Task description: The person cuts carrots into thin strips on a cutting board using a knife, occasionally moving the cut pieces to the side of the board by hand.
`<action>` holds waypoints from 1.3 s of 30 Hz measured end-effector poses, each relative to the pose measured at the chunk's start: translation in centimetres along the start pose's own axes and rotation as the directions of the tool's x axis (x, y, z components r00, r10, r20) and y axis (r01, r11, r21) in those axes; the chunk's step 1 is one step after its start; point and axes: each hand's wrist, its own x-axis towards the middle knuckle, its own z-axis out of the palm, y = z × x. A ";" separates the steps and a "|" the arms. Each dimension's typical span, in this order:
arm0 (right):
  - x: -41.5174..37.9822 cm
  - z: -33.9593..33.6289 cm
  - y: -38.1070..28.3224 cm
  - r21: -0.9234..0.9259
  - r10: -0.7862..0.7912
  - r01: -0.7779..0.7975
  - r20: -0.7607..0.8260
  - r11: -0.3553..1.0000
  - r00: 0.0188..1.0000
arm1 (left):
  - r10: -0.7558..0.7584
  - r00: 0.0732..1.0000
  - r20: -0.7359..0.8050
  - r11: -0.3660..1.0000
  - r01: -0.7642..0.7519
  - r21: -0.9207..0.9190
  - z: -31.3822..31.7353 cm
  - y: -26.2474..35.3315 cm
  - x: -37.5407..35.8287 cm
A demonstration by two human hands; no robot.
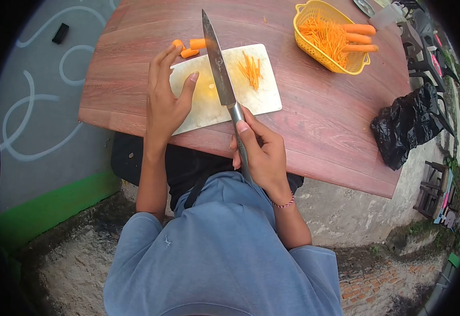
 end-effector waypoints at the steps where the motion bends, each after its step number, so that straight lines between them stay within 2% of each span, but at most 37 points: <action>1: -0.1 0.0 -0.1 -0.006 -0.001 0.001 0.012 1.000 1.000 | 0.000 1.000 -0.002 1.000 0.000 0.000 0.0 -1.0 1.1; 3: -0.1 -0.1 -0.1 -0.013 -0.002 0.002 0.030 1.000 1.000 | 0.088 0.984 0.156 0.995 -0.079 -0.065 0.3 -2.8 3.0; 4: -0.1 -0.1 -0.1 0.011 -0.013 0.013 0.038 1.000 0.999 | 0.007 0.966 0.258 0.992 0.026 -0.127 0.4 -3.3 3.6; 7: 0.1 -0.2 -0.3 0.037 -0.037 0.036 0.010 0.999 0.999 | -0.041 0.940 0.338 0.997 0.060 -0.045 1.8 -5.3 4.6; 8: 0.1 -0.4 -0.5 0.039 -0.047 0.048 -0.025 0.998 0.999 | -0.038 0.939 0.342 0.997 0.059 -0.050 2.0 -5.4 4.7; 10: 0.3 -0.9 -0.9 0.028 -0.053 0.055 -0.061 0.998 0.997 | 0.049 0.950 0.308 0.998 -0.062 0.033 2.4 -5.4 4.8; 16: 0.2 -2.6 -0.8 -0.010 -0.058 0.057 -0.125 0.998 0.991 | 0.191 0.933 0.304 0.982 -0.181 -0.062 1.3 -2.7 2.4; 17: 0.2 -2.9 -0.4 -0.008 -0.067 0.066 -0.127 0.998 0.990 | 0.190 0.933 0.306 0.982 -0.179 -0.063 1.0 -2.0 1.7; 19: 0.2 -3.2 0.2 -0.003 -0.073 0.073 -0.128 0.997 0.989 | 0.189 0.875 0.446 0.978 -0.128 -0.163 0.6 -0.9 0.3; 20: 0.3 -3.3 0.5 -0.008 -0.074 0.074 -0.125 0.997 0.989 | 0.232 0.865 0.445 0.970 -0.174 -0.168 0.9 -1.0 -0.4; 24: 0.5 -3.5 0.8 -0.003 -0.074 0.074 -0.100 0.997 0.992 | 0.230 0.862 0.452 0.971 -0.176 -0.160 1.3 -1.3 -1.1; 26: 0.5 -3.6 0.8 -0.016 -0.072 0.070 -0.097 0.997 0.993 | 0.210 0.838 0.503 0.978 -0.187 -0.097 0.8 -1.3 -0.8; 29: 0.5 -3.6 0.9 -0.028 -0.069 0.067 -0.088 0.997 0.994 | 0.227 0.812 0.537 0.974 -0.190 -0.123 0.8 -2.0 -0.4; 33: 0.6 -3.8 1.1 -0.018 -0.077 0.076 -0.091 0.997 0.993 | 0.254 0.852 0.458 0.967 -0.229 -0.110 1.1 -1.8 1.1; 35: 0.6 -3.8 1.1 -0.011 -0.081 0.080 -0.093 0.997 0.992 | 0.325 0.883 0.338 0.940 -0.341 -0.014 1.9 -1.7 2.7; 36: 0.6 -3.7 1.1 -0.003 -0.083 0.083 -0.091 0.997 0.992 | 0.322 0.885 0.336 0.941 -0.339 -0.009 2.5 -2.3 3.1; 38: 0.6 -3.9 1.3 -0.013 -0.086 0.085 -0.080 0.996 0.993 | 0.251 0.790 0.560 0.954 -0.299 -0.005 3.7 -3.9 4.1; 39: 0.7 -3.9 1.3 -0.019 -0.089 0.088 -0.081 0.996 0.993 | 0.251 0.794 0.553 0.953 -0.302 0.002 3.9 -4.5 4.8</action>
